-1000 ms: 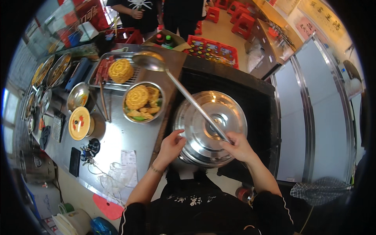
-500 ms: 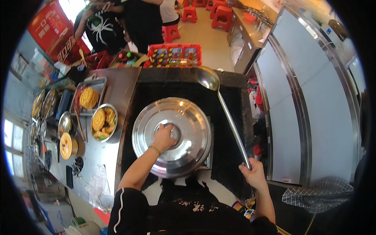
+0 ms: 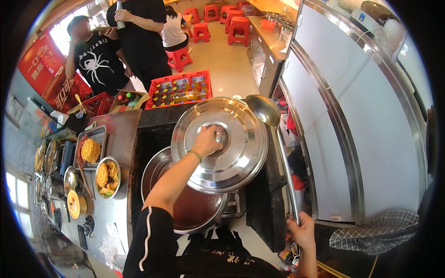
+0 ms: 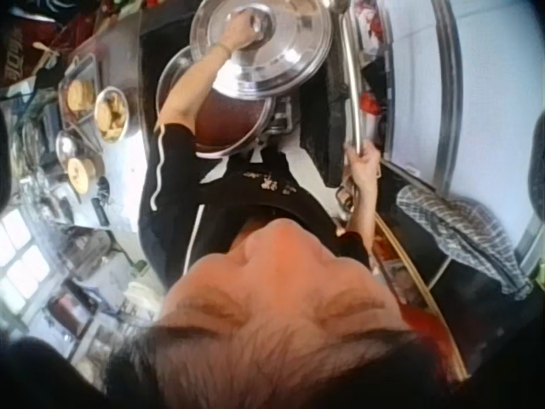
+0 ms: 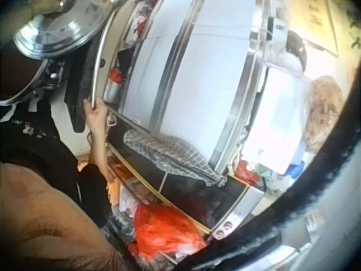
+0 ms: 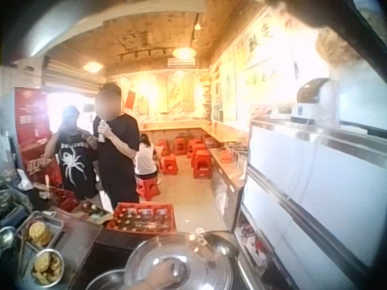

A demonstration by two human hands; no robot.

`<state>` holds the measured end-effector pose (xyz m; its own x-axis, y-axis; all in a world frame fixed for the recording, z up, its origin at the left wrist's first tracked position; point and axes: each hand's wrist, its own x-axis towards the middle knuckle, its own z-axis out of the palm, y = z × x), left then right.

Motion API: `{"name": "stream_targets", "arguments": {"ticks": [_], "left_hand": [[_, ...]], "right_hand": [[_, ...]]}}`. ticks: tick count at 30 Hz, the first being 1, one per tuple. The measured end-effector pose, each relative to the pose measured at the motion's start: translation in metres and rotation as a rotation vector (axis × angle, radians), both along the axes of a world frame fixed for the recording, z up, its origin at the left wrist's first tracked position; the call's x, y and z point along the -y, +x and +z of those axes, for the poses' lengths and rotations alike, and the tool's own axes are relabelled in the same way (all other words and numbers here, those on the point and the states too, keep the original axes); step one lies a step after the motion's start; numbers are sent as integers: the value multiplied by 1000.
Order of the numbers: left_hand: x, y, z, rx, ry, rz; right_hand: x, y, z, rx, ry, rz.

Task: The person assembles a noodle bowl by boiling noodles and greens in a large pot, then transferring them to a bowl. They add fried tofu, wood ear mushrooms, and a meat skewer from a serving counter, then cover the bowl with a lid.

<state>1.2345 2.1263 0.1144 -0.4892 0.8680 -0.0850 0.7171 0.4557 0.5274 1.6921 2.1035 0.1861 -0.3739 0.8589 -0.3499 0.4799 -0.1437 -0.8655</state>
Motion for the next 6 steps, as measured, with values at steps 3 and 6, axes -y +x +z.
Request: {"name": "stream_targets", "arguments": {"ticks": [3, 6], "left_hand": [[-52, 13, -24, 9, 53, 56], [-93, 11, -41, -13, 68, 8]], "right_hand": [[7, 11, 11, 44, -24, -27], [15, 20, 10, 50, -99, -64]]}}
